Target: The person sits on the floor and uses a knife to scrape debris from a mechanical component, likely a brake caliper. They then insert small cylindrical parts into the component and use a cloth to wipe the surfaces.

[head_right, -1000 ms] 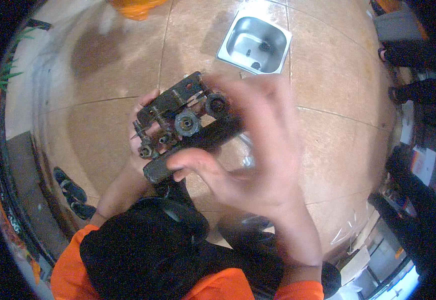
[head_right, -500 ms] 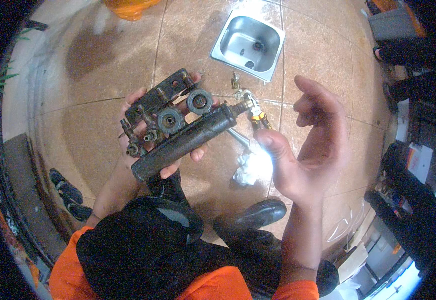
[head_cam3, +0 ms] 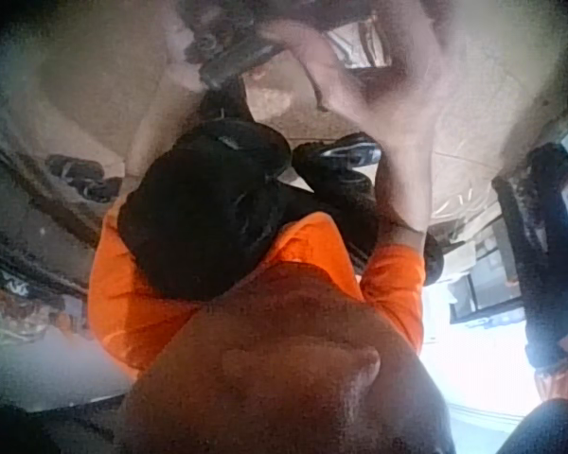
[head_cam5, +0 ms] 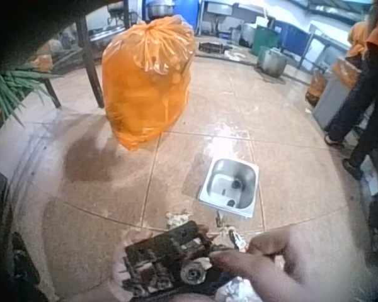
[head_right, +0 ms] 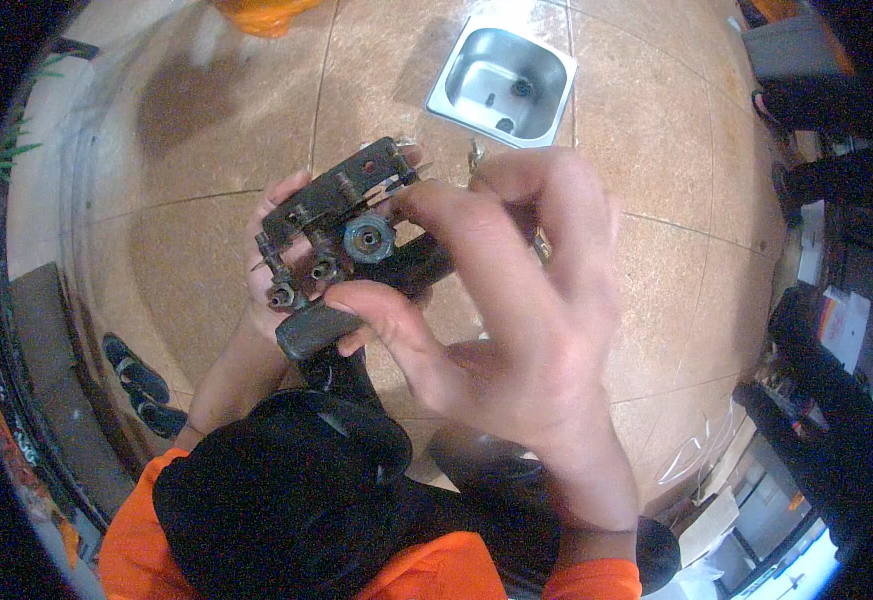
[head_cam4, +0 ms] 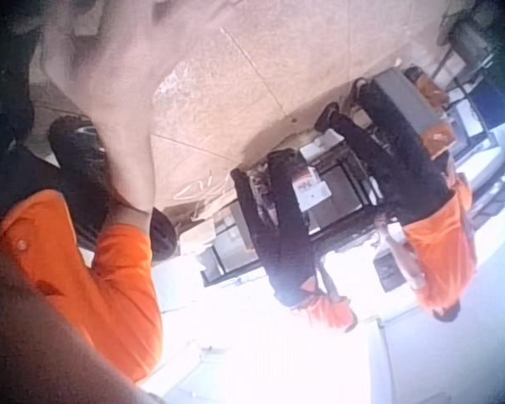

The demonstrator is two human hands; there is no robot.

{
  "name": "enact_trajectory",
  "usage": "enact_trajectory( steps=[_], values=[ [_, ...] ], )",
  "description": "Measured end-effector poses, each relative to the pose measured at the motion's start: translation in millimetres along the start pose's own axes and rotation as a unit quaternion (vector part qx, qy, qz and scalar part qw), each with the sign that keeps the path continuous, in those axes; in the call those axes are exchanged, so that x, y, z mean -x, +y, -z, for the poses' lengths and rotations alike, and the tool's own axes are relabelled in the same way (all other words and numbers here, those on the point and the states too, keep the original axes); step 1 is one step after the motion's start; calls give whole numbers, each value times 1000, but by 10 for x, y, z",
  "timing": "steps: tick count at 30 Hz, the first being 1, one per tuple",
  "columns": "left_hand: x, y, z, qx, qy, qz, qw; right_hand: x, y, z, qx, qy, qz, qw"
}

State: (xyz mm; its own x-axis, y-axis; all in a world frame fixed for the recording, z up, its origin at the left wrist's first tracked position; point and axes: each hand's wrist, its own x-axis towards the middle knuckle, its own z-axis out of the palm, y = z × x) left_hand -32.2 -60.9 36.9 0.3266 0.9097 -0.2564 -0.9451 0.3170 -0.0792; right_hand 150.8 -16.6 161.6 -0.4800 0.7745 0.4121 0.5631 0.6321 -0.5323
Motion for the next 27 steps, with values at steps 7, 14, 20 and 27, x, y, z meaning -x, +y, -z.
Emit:
enact_trajectory(
  steps=[7, 14, 20, 27],
  values=[
    [42, 8, -25, -27, 46, 31, 998, 4, -26, -55, 38, -43, -8, 998],
    [55, 38, -175, 57, 50, 66, 995, -81, 87, -77, -68, -58, -23, 996],
    [62, -25, -516, 90, 114, 89, 985, -132, 83, 119, -137, -37, -29, 989],
    [70, -16, -426, 119, -21, 127, 985, -107, 60, 189, -137, -37, -34, 989]
  ],
)
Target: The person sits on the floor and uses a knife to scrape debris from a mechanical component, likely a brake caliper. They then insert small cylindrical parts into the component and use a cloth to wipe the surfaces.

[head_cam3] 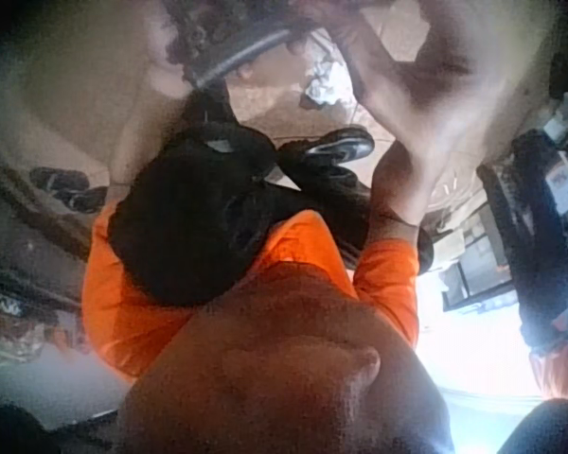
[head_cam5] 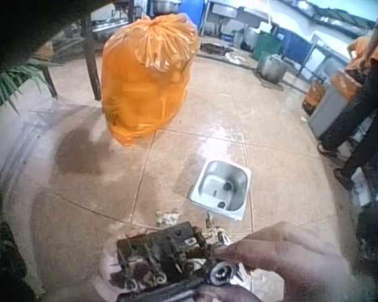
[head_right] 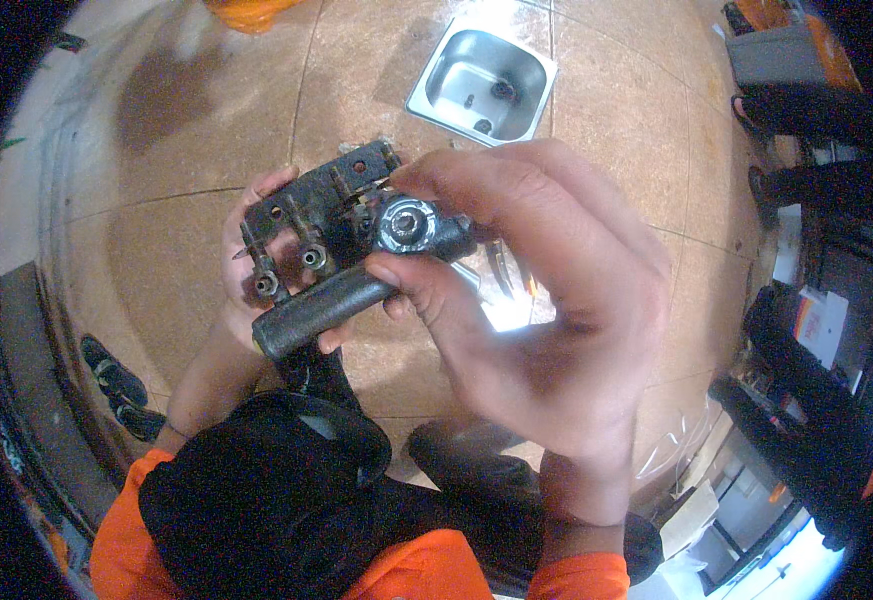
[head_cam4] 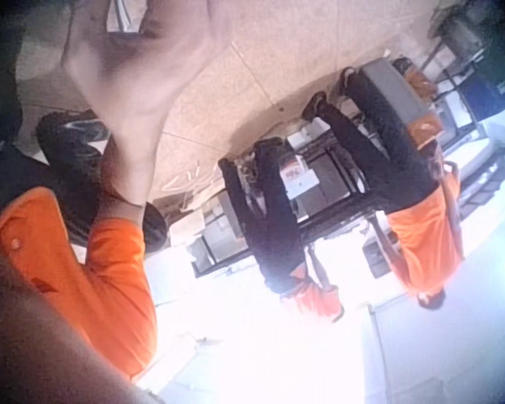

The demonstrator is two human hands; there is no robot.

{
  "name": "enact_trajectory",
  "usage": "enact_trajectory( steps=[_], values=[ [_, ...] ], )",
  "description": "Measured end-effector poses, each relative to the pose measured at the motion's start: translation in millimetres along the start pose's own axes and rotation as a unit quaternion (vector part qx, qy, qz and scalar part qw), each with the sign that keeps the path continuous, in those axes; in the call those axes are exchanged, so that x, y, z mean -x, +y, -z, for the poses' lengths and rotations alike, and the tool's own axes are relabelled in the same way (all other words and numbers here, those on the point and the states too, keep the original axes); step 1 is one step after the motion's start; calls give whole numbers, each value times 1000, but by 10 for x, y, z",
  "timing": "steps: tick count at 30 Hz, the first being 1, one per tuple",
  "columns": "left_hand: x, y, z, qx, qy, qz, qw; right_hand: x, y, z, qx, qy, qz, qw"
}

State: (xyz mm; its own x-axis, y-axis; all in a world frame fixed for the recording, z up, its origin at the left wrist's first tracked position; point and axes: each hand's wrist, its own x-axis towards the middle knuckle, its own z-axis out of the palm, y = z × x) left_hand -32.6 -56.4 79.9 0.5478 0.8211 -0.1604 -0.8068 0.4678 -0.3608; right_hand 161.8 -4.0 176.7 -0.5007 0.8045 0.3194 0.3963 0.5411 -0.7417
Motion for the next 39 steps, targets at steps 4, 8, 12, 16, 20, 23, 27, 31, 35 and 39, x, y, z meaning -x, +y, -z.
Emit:
enact_trajectory(
  steps=[4, 8, 12, 16, 20, 23, 27, 31, 35, 39],
  values=[
    [-20, 95, 172, -61, 9, -44, 997, -7, -17, 21, 6, -26, -3, 1000],
    [-5, 124, 171, -98, 55, -92, 989, -40, 16, 108, -86, -52, -52, 994],
    [-33, 83, 136, -107, 74, -94, 987, -31, 48, 236, -356, -70, -218, 906],
    [1, 67, 47, -109, 97, -94, 985, -51, 192, 318, -585, -101, -274, 756],
    [-15, 18, -43, -111, 109, -86, 984, -59, 245, 343, -654, -104, -286, 693],
    [-26, 1, -82, -115, 121, -82, 983, -44, 276, 321, -657, -98, -282, 692],
    [-39, -15, -135, -116, 132, -76, 982, -25, 325, 332, -638, -98, -268, 715],
    [-26, -30, -181, -107, 138, -74, 982, -17, 348, 329, -614, -107, -241, 744],
    [5, -34, -171, -148, 101, -76, 981, -39, 279, 370, -543, -110, -244, 796],
    [45, -56, -227, -166, 31, -56, 984, -29, 250, 318, -503, -97, -241, 825]
  ],
)
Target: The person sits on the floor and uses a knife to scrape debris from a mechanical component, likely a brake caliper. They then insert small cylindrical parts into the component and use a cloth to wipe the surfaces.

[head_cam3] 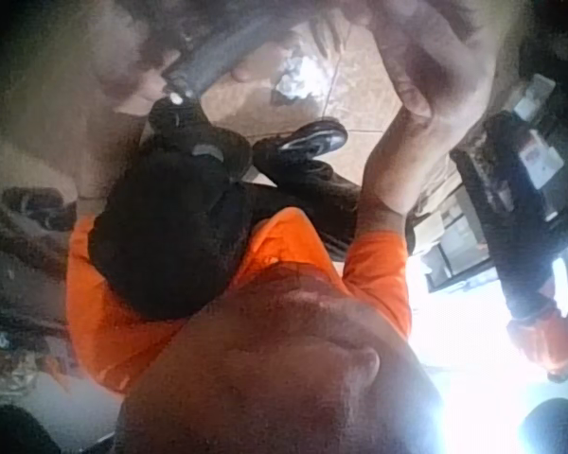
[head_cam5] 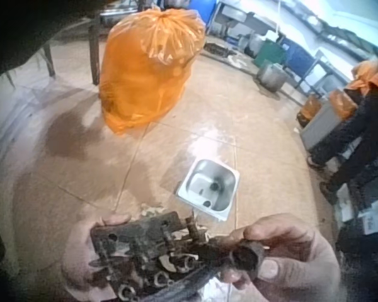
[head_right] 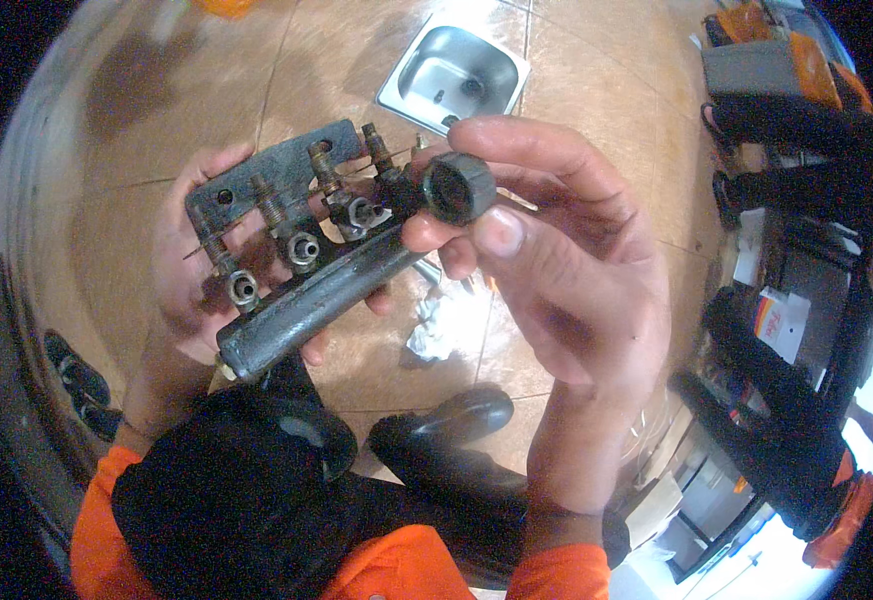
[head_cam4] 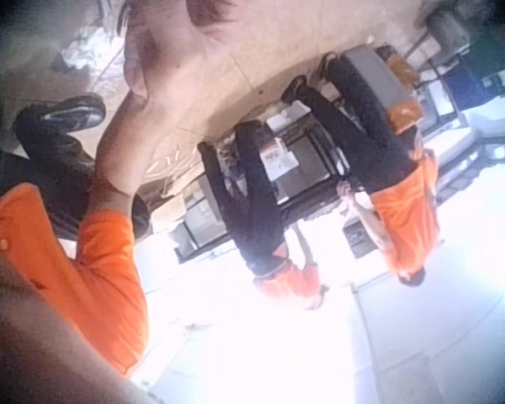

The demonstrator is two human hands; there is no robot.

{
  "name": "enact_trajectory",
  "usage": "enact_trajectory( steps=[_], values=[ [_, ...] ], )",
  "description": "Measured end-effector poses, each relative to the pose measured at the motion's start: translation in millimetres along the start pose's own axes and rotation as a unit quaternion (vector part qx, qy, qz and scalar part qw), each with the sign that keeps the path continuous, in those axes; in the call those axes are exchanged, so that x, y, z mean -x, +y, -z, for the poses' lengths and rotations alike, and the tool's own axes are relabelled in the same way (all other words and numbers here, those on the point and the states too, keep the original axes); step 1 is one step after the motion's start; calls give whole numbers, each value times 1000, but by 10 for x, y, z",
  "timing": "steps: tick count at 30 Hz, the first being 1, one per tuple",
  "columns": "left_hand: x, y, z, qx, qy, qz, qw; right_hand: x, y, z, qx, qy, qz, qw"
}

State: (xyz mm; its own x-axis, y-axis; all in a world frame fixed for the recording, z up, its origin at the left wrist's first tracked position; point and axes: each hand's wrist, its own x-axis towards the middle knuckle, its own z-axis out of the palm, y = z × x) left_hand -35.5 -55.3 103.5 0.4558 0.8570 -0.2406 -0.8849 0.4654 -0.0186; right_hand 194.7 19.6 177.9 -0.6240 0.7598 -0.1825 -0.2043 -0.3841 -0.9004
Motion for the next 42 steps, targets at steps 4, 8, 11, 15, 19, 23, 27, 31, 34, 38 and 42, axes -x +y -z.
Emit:
enact_trajectory(
  steps=[4, 8, 11, 15, 19, 23, 27, 31, 34, 38, 42],
  values=[
    [14, -20, -113, -27, -17, -8, 999, 10, -22, -10, 73, 19, 3, 997],
    [51, 3, -127, -35, 4, -1, 999, -29, -22, -63, 139, 29, 11, 990],
    [26, -26, -272, -84, 81, -26, 993, -39, -21, -51, 140, 26, 21, 990],
    [20, -53, -351, -51, 131, -24, 990, -48, -31, -17, 98, 3, 16, 995],
    [14, -50, -341, -67, 124, -34, 989, -61, -33, -4, 98, 8, 8, 995],
    [37, -22, -308, -46, 110, -14, 993, -64, -49, -26, 115, 6, 0, 993],
    [21, 1, -255, -40, 77, 4, 996, -91, -64, -45, 134, 1, -4, 991],
    [35, -9, -277, -33, 121, -15, 992, -73, -61, -32, 133, -1, 13, 991],
    [40, -6, -254, -18, 80, -2, 997, -55, -55, -43, 159, 11, 37, 987],
    [38, -15, -252, -19, 94, 8, 995, -37, -93, -146, 255, 38, 52, 965],
    [50, -17, -278, -49, 117, 3, 992, -61, -98, -205, 388, 37, 102, 915]
  ],
)
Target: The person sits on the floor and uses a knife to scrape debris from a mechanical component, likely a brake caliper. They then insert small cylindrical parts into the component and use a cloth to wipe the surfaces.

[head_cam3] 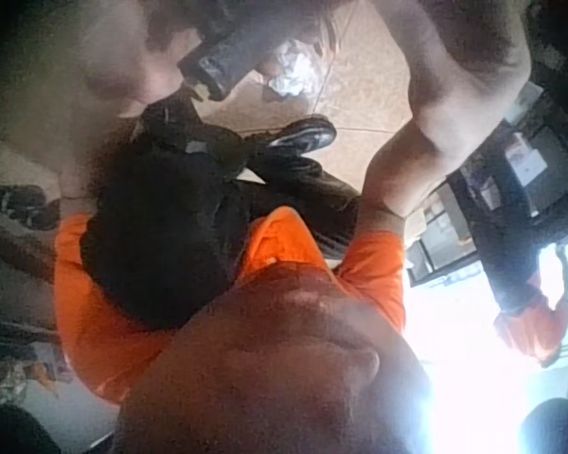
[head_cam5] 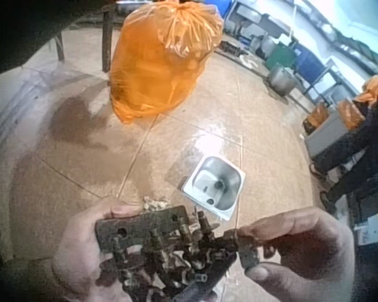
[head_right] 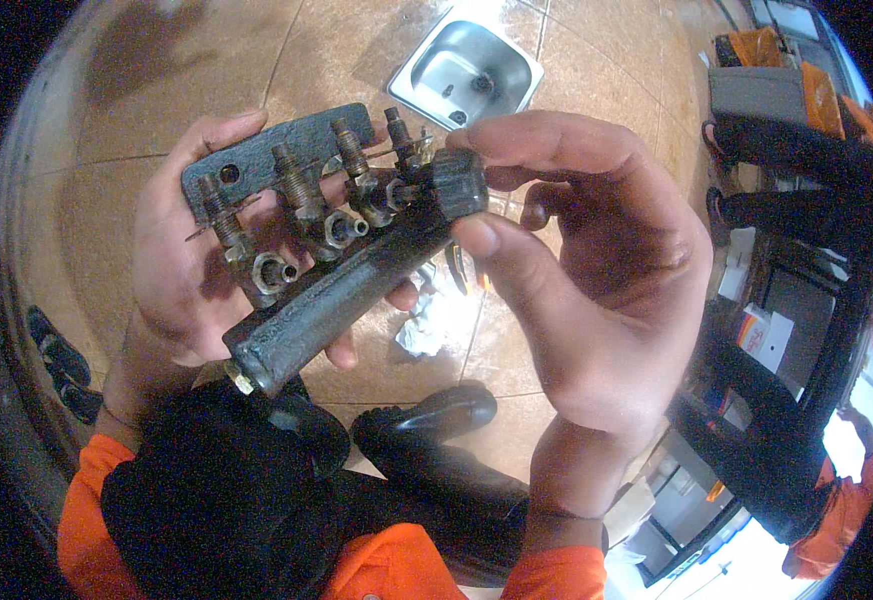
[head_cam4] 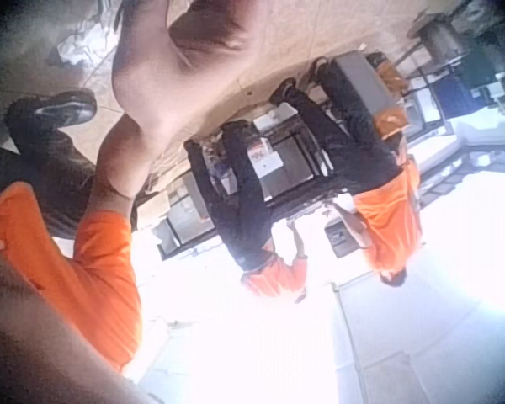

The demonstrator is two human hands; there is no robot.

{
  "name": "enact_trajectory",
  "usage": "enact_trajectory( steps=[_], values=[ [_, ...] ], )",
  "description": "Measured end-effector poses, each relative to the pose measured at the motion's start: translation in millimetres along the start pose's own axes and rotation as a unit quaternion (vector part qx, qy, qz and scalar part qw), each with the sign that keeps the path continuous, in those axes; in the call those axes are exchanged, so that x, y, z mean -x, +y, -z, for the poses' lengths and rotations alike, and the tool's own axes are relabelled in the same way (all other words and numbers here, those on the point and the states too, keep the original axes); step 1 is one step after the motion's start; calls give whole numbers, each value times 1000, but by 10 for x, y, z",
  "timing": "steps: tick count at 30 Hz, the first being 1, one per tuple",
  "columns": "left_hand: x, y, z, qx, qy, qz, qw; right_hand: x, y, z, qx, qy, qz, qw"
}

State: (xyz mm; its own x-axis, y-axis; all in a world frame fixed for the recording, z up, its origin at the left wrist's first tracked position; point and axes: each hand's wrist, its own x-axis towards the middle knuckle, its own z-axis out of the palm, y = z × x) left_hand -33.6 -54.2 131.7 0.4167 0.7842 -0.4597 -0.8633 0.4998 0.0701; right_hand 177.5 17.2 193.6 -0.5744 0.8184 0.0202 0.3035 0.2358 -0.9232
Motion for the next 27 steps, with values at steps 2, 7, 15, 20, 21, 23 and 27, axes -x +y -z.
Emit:
enact_trajectory(
  steps=[2, 7, 15, 20, 21, 23, 27],
  values=[
    [-9, 2, -4, -2, -7, 1, 1000, 1, -41, -27, 61, 9, 8, 998],
    [-68, 6, 39, 56, -20, -7, 998, 3, -61, -123, 142, 24, 63, 988],
    [-263, 17, 502, 112, -143, 21, 983, 3, -131, -271, 190, 8, 96, 977],
    [-350, -12, 514, 75, -125, -30, 989, 10, -76, -280, 244, -7, 123, 962],
    [-363, -9, 539, 79, -129, -26, 988, 10, -66, -281, 254, -10, 131, 958],
    [-379, 3, 581, 81, -127, -23, 988, 4, -86, -305, 272, -11, 134, 953],
    [-403, 0, 642, 79, -121, -27, 989, -4, -82, -332, 306, -2, 143, 941]
  ],
)
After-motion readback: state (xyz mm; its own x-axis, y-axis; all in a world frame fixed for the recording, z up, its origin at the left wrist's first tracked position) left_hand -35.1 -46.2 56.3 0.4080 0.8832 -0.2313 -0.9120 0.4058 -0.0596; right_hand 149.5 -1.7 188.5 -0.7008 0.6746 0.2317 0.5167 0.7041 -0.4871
